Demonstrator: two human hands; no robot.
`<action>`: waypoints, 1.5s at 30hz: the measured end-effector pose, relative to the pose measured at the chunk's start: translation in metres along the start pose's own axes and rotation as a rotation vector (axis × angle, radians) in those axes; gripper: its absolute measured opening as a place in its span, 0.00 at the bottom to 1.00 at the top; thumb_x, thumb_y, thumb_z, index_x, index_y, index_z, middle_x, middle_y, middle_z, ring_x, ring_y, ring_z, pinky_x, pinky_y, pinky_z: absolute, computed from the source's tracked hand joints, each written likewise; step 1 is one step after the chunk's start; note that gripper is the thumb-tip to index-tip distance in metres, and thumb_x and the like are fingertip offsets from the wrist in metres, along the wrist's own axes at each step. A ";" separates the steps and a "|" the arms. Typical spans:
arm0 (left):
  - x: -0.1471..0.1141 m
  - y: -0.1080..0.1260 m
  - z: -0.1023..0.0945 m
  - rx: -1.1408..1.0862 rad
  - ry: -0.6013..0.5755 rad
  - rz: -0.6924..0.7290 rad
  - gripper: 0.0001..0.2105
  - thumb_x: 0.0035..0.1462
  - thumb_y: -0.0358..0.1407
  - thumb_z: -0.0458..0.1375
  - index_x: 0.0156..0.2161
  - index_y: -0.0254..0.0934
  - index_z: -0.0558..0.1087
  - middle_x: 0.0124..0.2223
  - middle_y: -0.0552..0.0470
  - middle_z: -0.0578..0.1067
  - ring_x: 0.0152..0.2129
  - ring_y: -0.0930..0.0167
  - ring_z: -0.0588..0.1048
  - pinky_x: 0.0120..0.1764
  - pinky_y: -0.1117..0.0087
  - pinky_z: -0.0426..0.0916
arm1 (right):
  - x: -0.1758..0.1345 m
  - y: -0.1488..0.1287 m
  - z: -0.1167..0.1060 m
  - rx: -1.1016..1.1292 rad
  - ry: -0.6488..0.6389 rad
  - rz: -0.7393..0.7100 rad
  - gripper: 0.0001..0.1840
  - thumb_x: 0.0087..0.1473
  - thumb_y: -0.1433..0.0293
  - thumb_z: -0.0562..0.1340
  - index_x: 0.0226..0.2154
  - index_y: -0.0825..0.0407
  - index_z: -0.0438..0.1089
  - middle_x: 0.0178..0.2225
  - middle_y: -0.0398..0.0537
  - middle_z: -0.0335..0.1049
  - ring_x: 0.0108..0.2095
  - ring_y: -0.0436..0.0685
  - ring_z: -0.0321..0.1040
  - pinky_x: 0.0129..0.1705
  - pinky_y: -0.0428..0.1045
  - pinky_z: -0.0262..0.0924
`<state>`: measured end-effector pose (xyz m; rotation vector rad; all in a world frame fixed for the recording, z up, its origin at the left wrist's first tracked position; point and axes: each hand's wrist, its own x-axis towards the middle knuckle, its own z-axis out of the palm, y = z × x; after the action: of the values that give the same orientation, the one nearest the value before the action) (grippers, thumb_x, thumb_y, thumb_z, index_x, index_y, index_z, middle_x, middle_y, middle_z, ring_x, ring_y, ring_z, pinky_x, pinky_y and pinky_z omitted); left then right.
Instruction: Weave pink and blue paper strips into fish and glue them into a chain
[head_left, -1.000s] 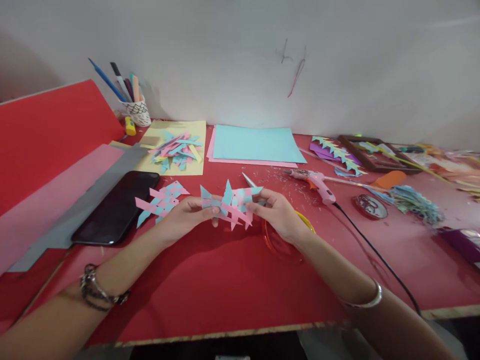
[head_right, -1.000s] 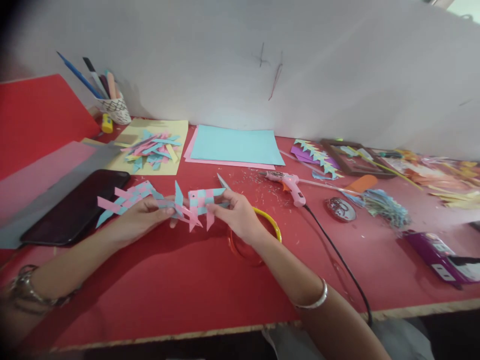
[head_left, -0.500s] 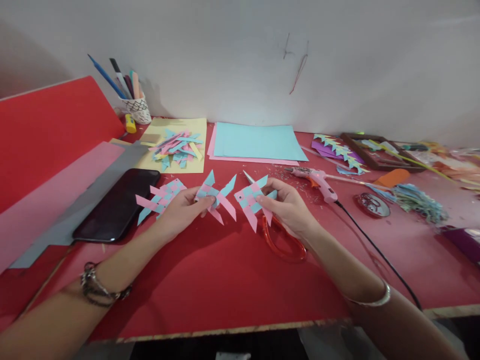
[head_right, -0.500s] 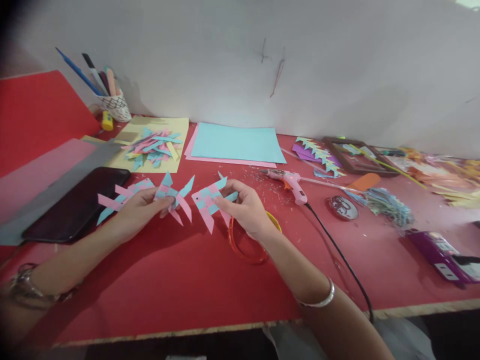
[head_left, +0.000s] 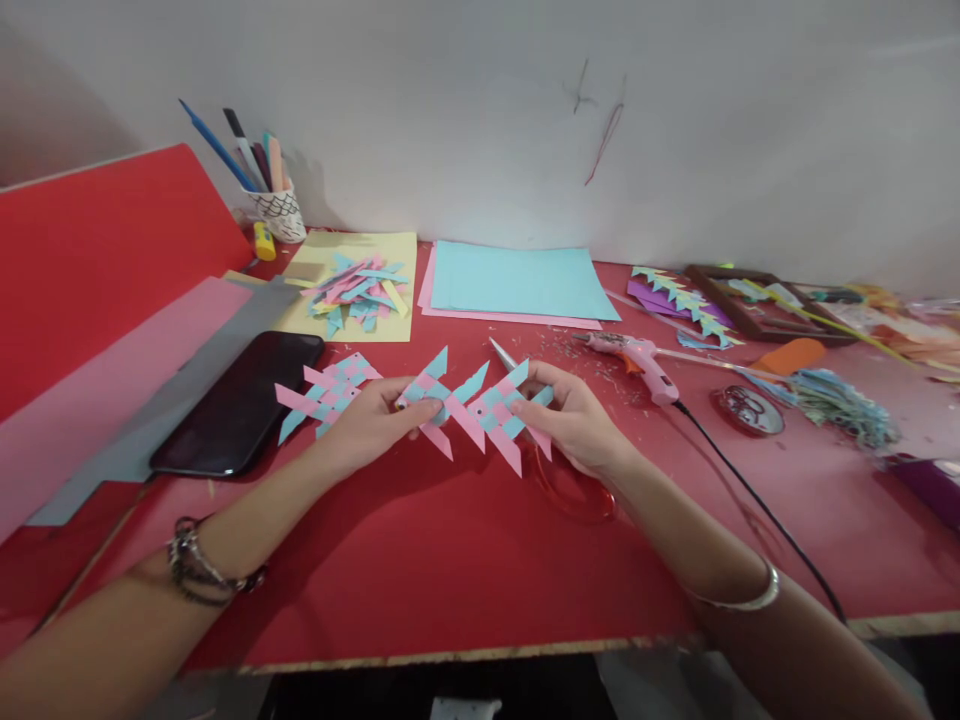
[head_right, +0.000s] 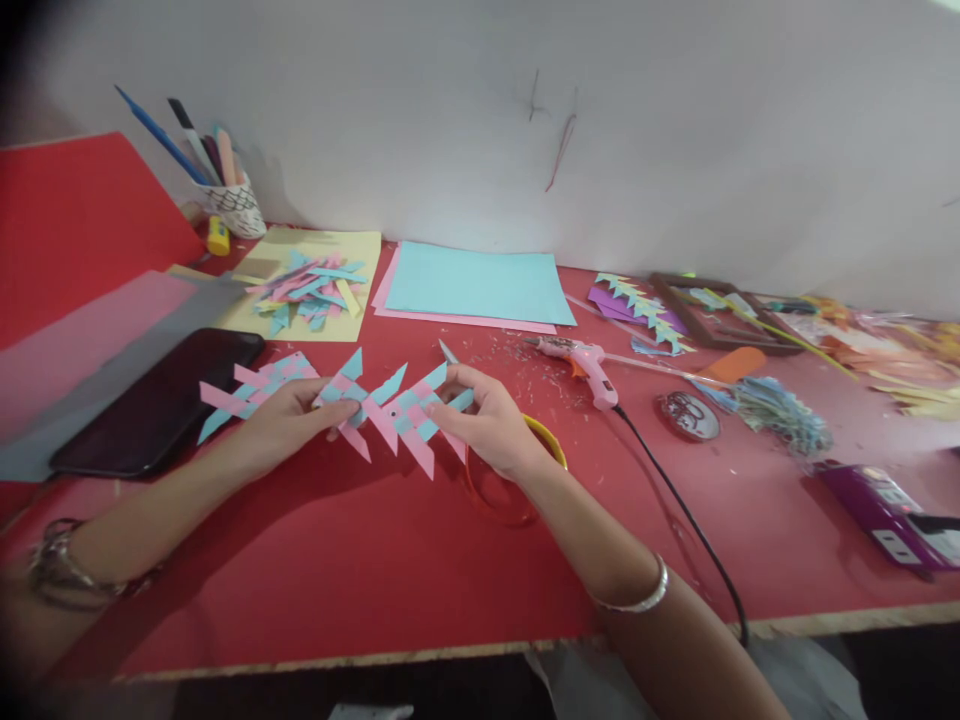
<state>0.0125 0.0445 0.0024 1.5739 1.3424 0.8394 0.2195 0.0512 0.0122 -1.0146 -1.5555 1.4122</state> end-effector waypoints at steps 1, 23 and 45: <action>0.000 0.000 0.000 -0.002 -0.003 0.007 0.11 0.43 0.42 0.53 0.18 0.37 0.64 0.14 0.60 0.62 0.14 0.77 0.61 0.20 0.76 0.56 | 0.000 0.000 0.000 -0.009 0.006 0.002 0.07 0.43 0.67 0.62 0.26 0.52 0.64 0.23 0.37 0.59 0.22 0.44 0.55 0.26 0.43 0.53; -0.001 -0.002 0.001 0.095 -0.026 0.121 0.11 0.45 0.42 0.51 0.21 0.36 0.64 0.17 0.59 0.60 0.15 0.77 0.59 0.17 0.77 0.53 | 0.000 0.001 0.003 -0.005 0.061 0.051 0.09 0.40 0.69 0.62 0.28 0.52 0.64 0.24 0.36 0.58 0.23 0.43 0.55 0.25 0.44 0.50; -0.002 -0.001 0.001 0.136 0.013 0.116 0.13 0.45 0.43 0.53 0.18 0.37 0.59 0.17 0.60 0.55 0.15 0.78 0.54 0.17 0.76 0.49 | 0.000 0.008 0.012 0.021 0.022 0.118 0.10 0.42 0.63 0.64 0.25 0.53 0.68 0.22 0.39 0.65 0.23 0.45 0.61 0.27 0.44 0.57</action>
<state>0.0131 0.0423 0.0015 1.7688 1.3520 0.8448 0.2088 0.0469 0.0036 -1.1214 -1.4827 1.4902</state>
